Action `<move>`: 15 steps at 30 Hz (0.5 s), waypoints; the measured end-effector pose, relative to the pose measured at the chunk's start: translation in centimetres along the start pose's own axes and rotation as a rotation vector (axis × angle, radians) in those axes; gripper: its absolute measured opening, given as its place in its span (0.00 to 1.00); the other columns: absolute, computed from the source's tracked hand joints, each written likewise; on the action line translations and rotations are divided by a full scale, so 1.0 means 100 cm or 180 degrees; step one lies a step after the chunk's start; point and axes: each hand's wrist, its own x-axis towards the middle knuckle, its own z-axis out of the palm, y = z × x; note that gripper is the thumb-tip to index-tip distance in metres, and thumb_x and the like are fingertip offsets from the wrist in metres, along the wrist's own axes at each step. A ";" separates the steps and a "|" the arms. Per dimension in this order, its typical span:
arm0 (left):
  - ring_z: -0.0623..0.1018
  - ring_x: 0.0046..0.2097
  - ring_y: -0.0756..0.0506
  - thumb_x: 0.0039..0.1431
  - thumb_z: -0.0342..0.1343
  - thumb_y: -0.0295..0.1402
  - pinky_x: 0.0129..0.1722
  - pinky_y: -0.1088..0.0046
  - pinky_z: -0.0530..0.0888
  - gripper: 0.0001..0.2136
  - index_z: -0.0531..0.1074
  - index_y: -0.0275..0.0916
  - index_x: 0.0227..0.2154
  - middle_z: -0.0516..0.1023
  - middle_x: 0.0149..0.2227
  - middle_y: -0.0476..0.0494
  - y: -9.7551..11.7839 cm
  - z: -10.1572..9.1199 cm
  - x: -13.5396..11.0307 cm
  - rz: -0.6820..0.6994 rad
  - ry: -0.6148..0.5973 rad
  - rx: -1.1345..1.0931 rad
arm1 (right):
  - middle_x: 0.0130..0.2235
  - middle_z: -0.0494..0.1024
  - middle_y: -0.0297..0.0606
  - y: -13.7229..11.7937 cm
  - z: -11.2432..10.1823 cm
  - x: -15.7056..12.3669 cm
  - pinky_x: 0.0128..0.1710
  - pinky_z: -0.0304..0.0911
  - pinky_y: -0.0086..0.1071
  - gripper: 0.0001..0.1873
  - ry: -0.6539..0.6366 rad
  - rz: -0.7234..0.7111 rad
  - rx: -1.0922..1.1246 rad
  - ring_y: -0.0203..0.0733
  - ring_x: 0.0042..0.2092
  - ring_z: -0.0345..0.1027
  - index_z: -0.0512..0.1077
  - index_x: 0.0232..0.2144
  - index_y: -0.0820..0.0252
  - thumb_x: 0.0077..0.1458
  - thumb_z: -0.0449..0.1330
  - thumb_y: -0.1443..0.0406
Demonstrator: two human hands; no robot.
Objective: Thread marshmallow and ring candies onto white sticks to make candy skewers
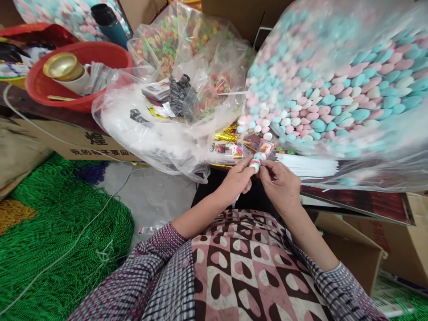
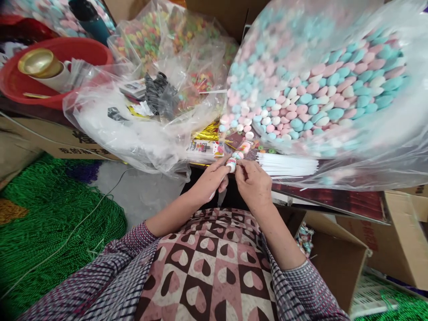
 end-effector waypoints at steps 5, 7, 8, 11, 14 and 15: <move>0.58 0.14 0.57 0.61 0.49 0.33 0.12 0.81 0.54 0.24 0.64 0.37 0.60 0.62 0.20 0.58 -0.002 0.000 0.000 0.0080 0.0102 0.0080 | 0.29 0.81 0.39 0.000 0.001 0.004 0.30 0.62 0.32 0.10 -0.0086 0.0143 -0.0225 0.42 0.30 0.73 0.78 0.32 0.59 0.55 0.56 0.67; 0.57 0.14 0.57 0.62 0.50 0.33 0.13 0.81 0.53 0.23 0.65 0.38 0.60 0.60 0.19 0.59 -0.004 0.001 0.001 0.0045 0.0138 0.0064 | 0.30 0.81 0.40 0.000 0.000 0.006 0.30 0.61 0.32 0.09 -0.0214 0.0282 -0.0248 0.43 0.30 0.72 0.78 0.31 0.58 0.55 0.56 0.66; 0.56 0.14 0.57 0.62 0.50 0.33 0.13 0.81 0.53 0.23 0.65 0.38 0.60 0.60 0.18 0.59 -0.004 0.001 0.001 0.0016 0.0159 0.0051 | 0.29 0.81 0.39 -0.001 0.000 0.007 0.30 0.61 0.32 0.09 -0.0276 0.0356 -0.0221 0.43 0.30 0.72 0.77 0.31 0.58 0.54 0.56 0.65; 0.54 0.14 0.58 0.62 0.52 0.33 0.13 0.81 0.51 0.21 0.67 0.39 0.58 0.58 0.18 0.60 -0.004 0.001 -0.001 -0.0028 0.0173 0.0021 | 0.27 0.79 0.37 -0.004 -0.004 0.009 0.29 0.60 0.32 0.08 -0.0424 0.0539 0.0063 0.41 0.28 0.70 0.76 0.29 0.58 0.53 0.56 0.65; 0.54 0.13 0.58 0.61 0.54 0.36 0.13 0.81 0.51 0.22 0.67 0.40 0.59 0.57 0.16 0.60 -0.001 0.001 -0.004 -0.0067 0.0083 -0.0048 | 0.25 0.78 0.35 -0.007 -0.010 0.009 0.29 0.61 0.31 0.07 -0.0410 0.0566 0.0306 0.38 0.26 0.69 0.74 0.26 0.58 0.52 0.56 0.66; 0.54 0.13 0.58 0.61 0.55 0.37 0.13 0.82 0.51 0.23 0.67 0.41 0.59 0.57 0.16 0.61 0.000 0.001 -0.005 -0.0094 0.0051 -0.0078 | 0.25 0.77 0.34 -0.008 -0.011 0.008 0.29 0.61 0.30 0.07 -0.0369 0.0531 0.0313 0.38 0.26 0.69 0.73 0.26 0.58 0.51 0.56 0.66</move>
